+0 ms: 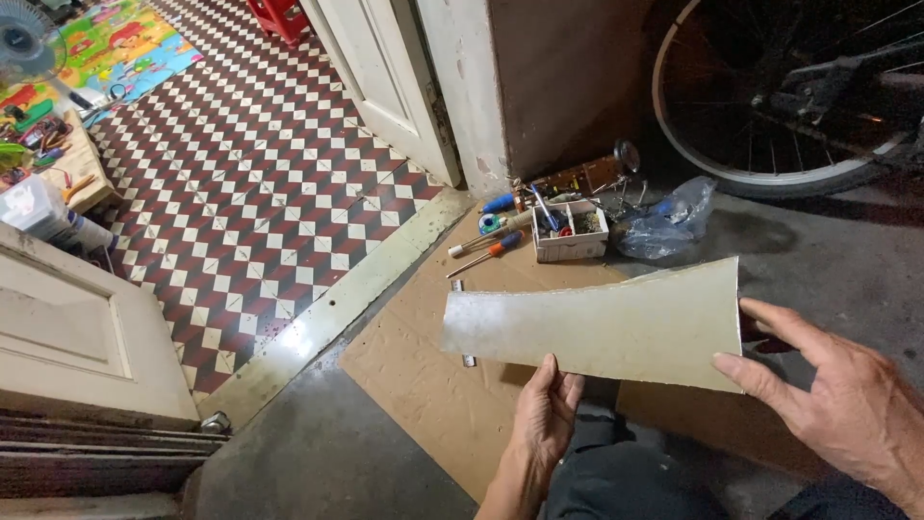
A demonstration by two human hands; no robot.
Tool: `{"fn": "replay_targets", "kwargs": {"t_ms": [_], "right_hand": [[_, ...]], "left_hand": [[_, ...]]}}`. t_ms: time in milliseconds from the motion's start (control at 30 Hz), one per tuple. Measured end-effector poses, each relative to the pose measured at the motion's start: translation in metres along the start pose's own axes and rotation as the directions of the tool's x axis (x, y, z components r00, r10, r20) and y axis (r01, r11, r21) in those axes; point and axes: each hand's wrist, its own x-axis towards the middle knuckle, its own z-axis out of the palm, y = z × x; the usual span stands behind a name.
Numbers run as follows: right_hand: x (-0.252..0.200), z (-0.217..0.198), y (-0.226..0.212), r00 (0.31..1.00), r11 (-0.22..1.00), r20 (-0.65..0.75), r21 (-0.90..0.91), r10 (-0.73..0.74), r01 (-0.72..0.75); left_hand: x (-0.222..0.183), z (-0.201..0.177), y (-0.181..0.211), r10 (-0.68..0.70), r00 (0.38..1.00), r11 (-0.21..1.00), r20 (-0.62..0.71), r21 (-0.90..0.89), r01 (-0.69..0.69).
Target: Hammering and shaping a thin metal strip against a wooden block on the floor.
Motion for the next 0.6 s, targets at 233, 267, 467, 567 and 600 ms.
{"fn": "replay_targets", "kwargs": {"t_ms": [233, 267, 467, 567, 600], "right_hand": [[0.004, 0.004, 0.005, 1.000, 0.999, 0.005, 0.035, -0.010, 0.010], [0.007, 0.008, 0.010, 1.000, 0.999, 0.004, 0.022, -0.024, 0.024], [0.033, 0.039, 0.048, 0.982, 0.908, 0.034, -0.389, 0.184, -0.157], [0.025, 0.017, 0.030, 0.985, 0.983, 0.023, -0.077, 0.168, -0.166], [0.020, 0.006, 0.016, 0.986, 0.984, 0.006, -0.071, 0.167, -0.166]], "left_hand": [[-0.013, 0.013, 0.004, 0.007, 1.000, 1.000, -0.005, 0.023, -0.007], [-0.015, 0.016, 0.005, 0.004, 1.000, 1.000, -0.012, 0.021, -0.004], [-0.012, 0.036, 0.030, 0.250, 0.968, 0.929, -0.003, 0.283, -0.239], [-0.014, 0.056, 0.057, 0.443, 0.889, 0.780, 0.114, 0.440, -0.445], [-0.013, 0.061, 0.066, 0.444, 0.887, 0.778, 0.131, 0.435, -0.454]]}}
